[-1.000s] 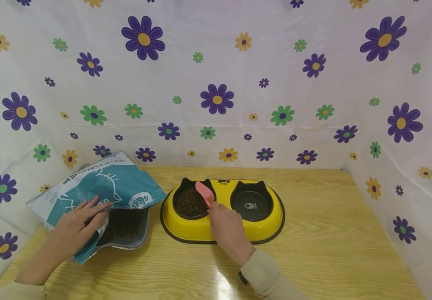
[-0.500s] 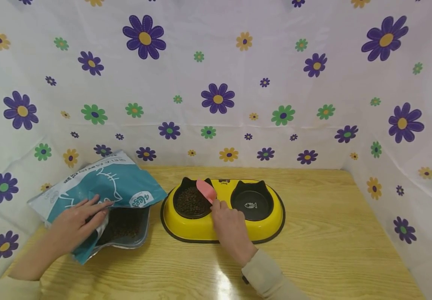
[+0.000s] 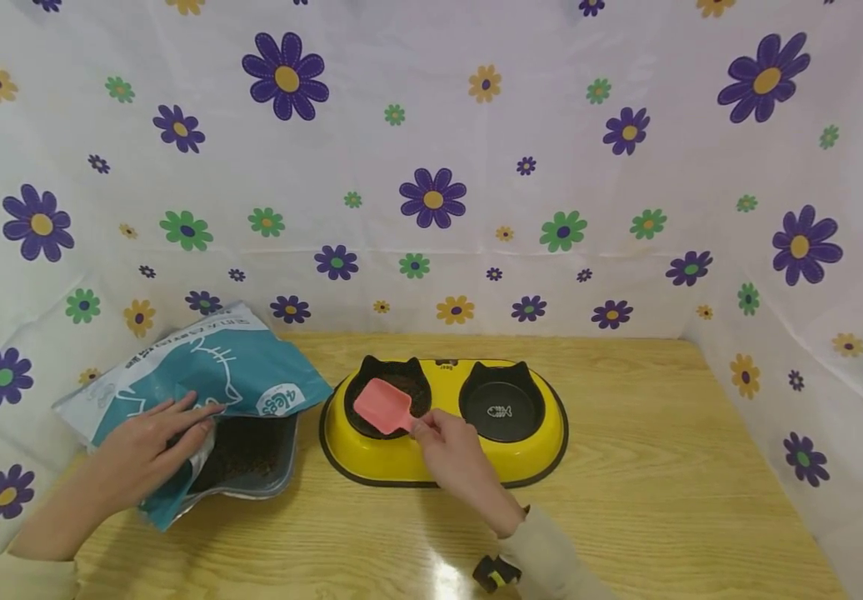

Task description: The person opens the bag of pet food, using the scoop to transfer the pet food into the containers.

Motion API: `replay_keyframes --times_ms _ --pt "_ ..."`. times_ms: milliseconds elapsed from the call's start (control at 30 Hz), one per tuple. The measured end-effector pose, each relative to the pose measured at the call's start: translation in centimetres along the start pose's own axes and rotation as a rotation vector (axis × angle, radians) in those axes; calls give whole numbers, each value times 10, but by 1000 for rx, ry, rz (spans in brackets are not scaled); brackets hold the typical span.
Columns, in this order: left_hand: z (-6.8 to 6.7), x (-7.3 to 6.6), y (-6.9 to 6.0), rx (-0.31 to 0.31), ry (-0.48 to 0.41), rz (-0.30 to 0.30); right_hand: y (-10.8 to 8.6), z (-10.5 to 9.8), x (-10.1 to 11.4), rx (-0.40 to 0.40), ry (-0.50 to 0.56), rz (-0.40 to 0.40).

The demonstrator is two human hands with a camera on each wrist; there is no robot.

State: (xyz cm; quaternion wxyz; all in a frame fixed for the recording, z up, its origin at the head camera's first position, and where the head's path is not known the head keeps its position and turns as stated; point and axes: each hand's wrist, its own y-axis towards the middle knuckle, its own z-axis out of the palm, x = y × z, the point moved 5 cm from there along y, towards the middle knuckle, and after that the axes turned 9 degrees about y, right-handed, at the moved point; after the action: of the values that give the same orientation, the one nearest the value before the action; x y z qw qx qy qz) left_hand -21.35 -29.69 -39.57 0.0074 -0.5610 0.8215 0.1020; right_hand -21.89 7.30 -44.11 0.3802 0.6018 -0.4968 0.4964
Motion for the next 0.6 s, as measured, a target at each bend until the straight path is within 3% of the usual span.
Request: replay_keyframes --times_ms 133,267,400,600 --pt "1 1 0 7 1 -5 -10 15 4 171 148 85" --pt "2 1 0 12 -1 -10 -17 33 10 276 160 97" --pt "3 1 -1 18 1 -18 -19 54 16 317 129 85" --pt "2 2 -1 2 -7 -15 -14 82 27 309 62 32"
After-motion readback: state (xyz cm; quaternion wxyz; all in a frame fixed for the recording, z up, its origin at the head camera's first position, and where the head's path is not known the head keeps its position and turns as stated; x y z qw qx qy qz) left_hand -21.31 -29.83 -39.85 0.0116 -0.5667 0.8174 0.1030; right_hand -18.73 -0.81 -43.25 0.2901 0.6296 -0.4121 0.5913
